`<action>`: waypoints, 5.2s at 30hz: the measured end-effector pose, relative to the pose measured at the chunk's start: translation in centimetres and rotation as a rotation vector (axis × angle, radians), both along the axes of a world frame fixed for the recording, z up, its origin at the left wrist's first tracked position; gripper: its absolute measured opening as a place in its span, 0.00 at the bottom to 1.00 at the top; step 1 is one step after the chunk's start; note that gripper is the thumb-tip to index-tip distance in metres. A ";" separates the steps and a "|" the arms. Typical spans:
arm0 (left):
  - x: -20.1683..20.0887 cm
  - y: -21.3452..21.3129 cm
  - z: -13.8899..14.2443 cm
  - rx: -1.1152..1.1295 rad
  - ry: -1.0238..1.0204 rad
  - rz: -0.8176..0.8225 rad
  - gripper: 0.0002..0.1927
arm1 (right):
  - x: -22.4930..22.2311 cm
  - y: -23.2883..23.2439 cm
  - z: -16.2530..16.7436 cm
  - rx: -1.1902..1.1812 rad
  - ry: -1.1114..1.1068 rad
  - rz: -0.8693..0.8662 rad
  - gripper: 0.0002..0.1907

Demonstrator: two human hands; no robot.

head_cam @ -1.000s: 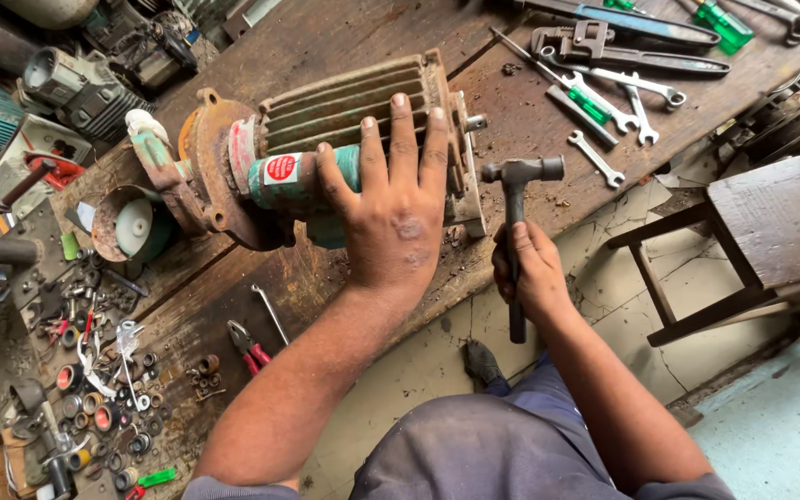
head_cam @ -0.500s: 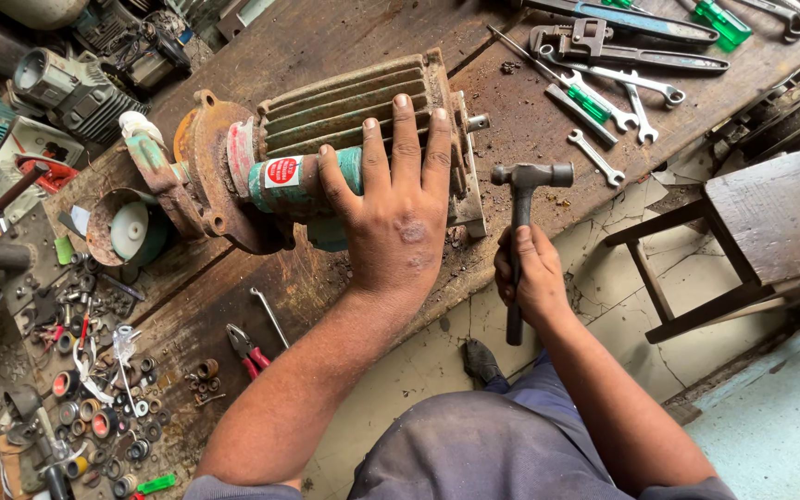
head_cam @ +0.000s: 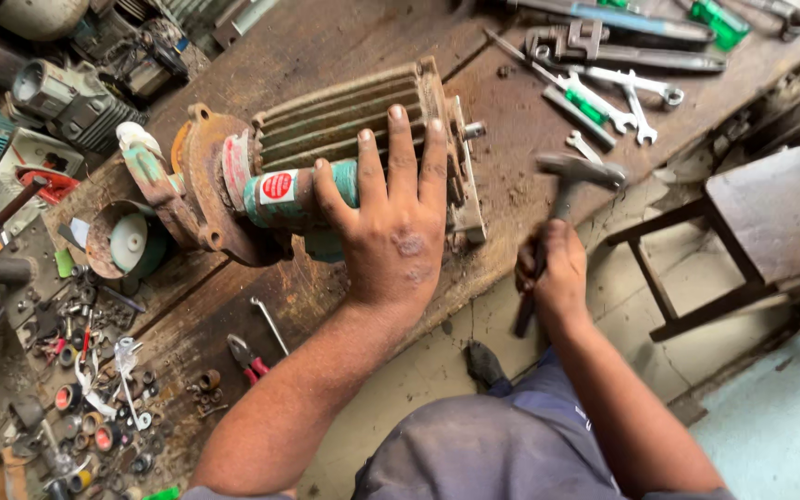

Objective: The person works on an electric motor clamped to a stand on a cluttered workbench. They unscrew a fastener with a screwdriver, reposition the motor, tap and drive parts with a hammer, and tighten components using a wrench while steadying the motor with the other hand.

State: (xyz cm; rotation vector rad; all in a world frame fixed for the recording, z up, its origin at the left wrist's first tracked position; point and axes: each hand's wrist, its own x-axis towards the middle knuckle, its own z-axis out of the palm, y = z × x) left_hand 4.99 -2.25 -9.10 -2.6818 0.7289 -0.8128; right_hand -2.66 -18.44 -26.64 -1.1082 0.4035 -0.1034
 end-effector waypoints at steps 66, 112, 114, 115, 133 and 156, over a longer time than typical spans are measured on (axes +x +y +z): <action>-6.6 -8.6 -7.8 -2.235 1.007 0.170 0.18 | 9.1 -12.7 14.3 -1.248 -1.140 0.750 0.16; -6.4 1.9 -9.3 -1.426 0.728 -0.171 0.08 | 6.1 -4.7 14.4 -1.183 -0.762 0.558 0.21; -6.0 0.7 -8.4 -1.351 0.574 -0.138 0.11 | 6.7 -5.1 13.8 -1.173 -0.868 0.576 0.22; -5.8 -0.2 -8.0 -1.312 0.496 -0.114 0.12 | 7.0 -5.2 13.6 -1.187 -0.964 0.595 0.21; -0.9 -12.7 -6.9 -1.045 -0.282 0.527 0.11 | 16.8 -6.8 6.9 -0.455 -1.063 1.076 0.13; -5.3 -14.2 -6.3 -1.273 -0.266 0.669 0.04 | 21.6 -8.2 5.4 -0.602 -1.057 1.096 0.13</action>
